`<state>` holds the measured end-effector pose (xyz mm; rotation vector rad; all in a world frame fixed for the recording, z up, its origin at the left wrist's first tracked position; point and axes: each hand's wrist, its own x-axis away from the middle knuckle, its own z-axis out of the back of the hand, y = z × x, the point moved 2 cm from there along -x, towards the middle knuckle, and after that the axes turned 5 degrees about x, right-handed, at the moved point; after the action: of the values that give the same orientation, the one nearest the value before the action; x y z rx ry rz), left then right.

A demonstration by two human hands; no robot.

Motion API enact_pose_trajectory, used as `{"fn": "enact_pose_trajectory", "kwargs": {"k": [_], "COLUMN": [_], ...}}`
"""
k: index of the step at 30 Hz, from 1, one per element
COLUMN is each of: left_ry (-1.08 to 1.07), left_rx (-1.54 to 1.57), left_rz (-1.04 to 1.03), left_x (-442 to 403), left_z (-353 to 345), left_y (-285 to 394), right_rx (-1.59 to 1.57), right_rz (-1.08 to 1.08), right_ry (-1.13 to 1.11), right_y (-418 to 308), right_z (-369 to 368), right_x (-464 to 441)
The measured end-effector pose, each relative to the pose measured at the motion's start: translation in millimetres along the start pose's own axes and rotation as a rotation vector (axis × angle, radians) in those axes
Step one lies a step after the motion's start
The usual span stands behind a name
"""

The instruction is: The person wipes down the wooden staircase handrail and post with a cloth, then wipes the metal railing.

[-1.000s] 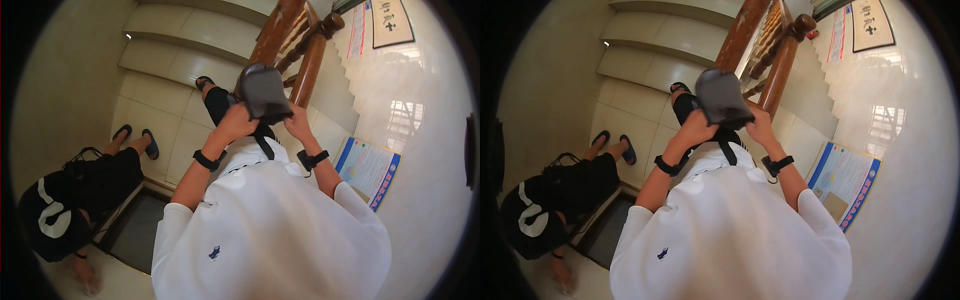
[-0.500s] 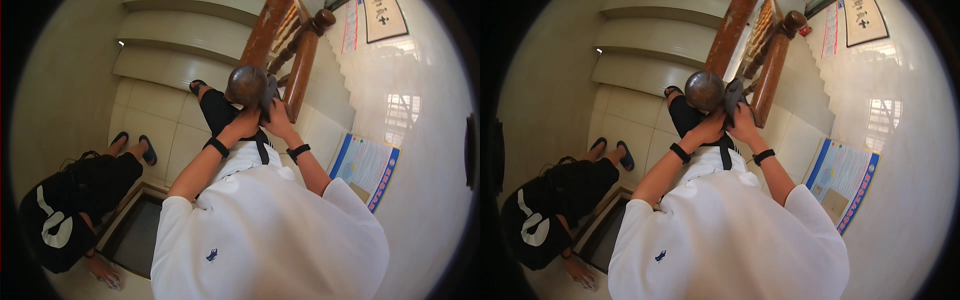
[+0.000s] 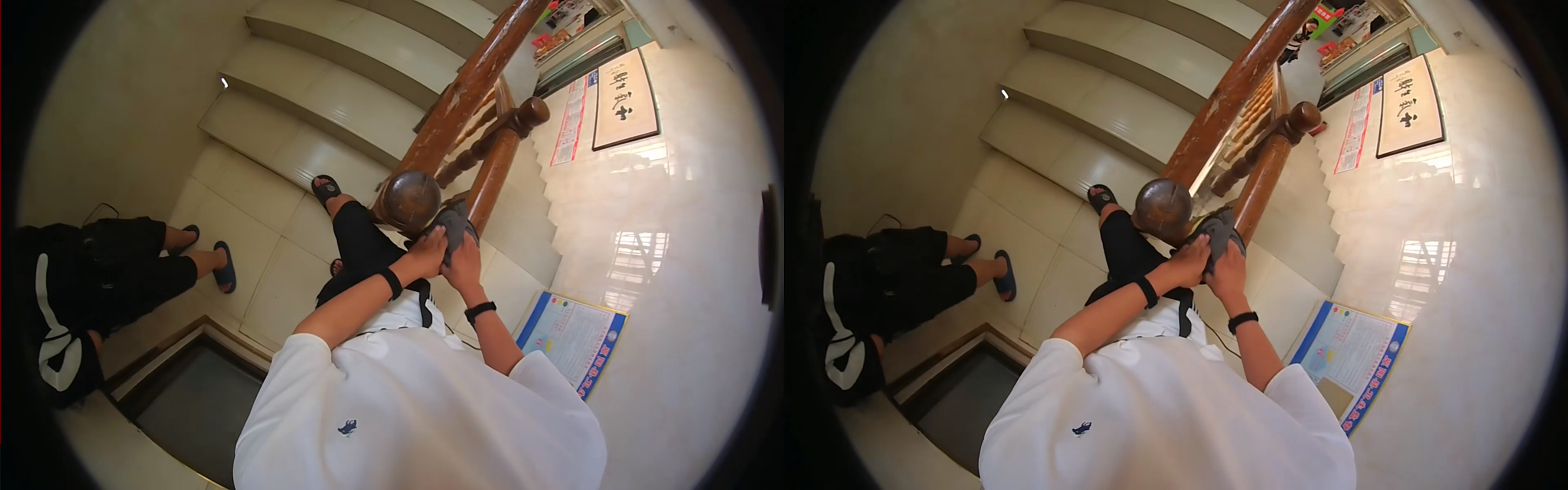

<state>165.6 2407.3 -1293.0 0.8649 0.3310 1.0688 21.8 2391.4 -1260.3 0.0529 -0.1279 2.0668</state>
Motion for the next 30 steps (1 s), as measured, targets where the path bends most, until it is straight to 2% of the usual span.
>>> {"fn": "enact_pose_trajectory", "kwargs": {"k": [1,2,5,6,8,9,10,11,13,15,16,19,21,25,27,29,30], "left_ry": [0.003,0.108,0.302,0.45,0.474,0.499,0.59,0.474,0.226,0.104,0.04,0.003,-0.008,-0.092,-0.052,-0.041,0.111], "left_rx": [0.041,0.036,-0.045,-0.055,-0.006,0.011,-0.052,0.016,0.156,-0.014,-0.093,-0.239,-0.152,0.041,0.035,0.021,-0.06], "left_rz": [0.034,0.013,0.139,0.121,0.13,0.129,0.032,0.055,0.09,0.064,0.049,0.148,0.182,0.248,0.216,0.171,0.097], "left_x": [-3.7,-7.3,-12.5,-13.0,-2.4,-1.6,7.1,12.5,29.9,41.3,45.4,42.1,41.7,40.1,44.6,46.9,44.5], "left_z": [2.8,0.5,6.5,-2.0,2.8,10.6,13.9,14.0,26.6,42.6,42.0,19.3,17.1,25.8,28.4,29.8,17.8], "left_y": [4.3,1.7,-7.5,-16.7,-22.8,-26.9,-26.7,-32.6,-25.1,-7.6,0.3,-4.2,-9.4,-20.7,-25.1,-27.1,-34.3], "right_rx": [0.054,0.127,0.028,-0.046,-0.192,-0.308,-0.424,-0.545,-0.495,-0.475,-0.446,-0.372,-0.33,-0.13,-0.108,-0.039,-0.004], "right_rz": [0.018,-0.009,-0.059,-0.034,0.025,0.113,0.2,0.275,0.22,0.096,0.118,0.193,0.229,0.12,0.061,0.137,0.176], "right_ry": [-0.015,-0.032,-0.201,-0.237,-0.283,-0.157,-0.04,0.066,0.044,-0.013,0.005,0.088,0.163,0.027,-0.082,0.061,0.132], "right_y": [-1.6,-2.2,-9.0,-12.0,-15.9,-23.8,-33.4,-42.2,-54.9,-61.3,-59.5,-60.7,-65.8,-71.8,-73.8,-66.5,-61.4], "right_z": [-6.8,-14.3,-20.2,-24.7,-30.5,-23.9,-14.8,-7.7,7.5,23.2,18.3,3.4,-2.2,-7.2,-5.1,-21.2,-31.4], "right_x": [-3.2,-10.2,-44.0,-53.5,-81.1,-92.5,-93.9,-87.1,-73.3,-56.2,-48.7,-42.3,-41.5,-46.8,-49.3,-49.6,-50.4]}}
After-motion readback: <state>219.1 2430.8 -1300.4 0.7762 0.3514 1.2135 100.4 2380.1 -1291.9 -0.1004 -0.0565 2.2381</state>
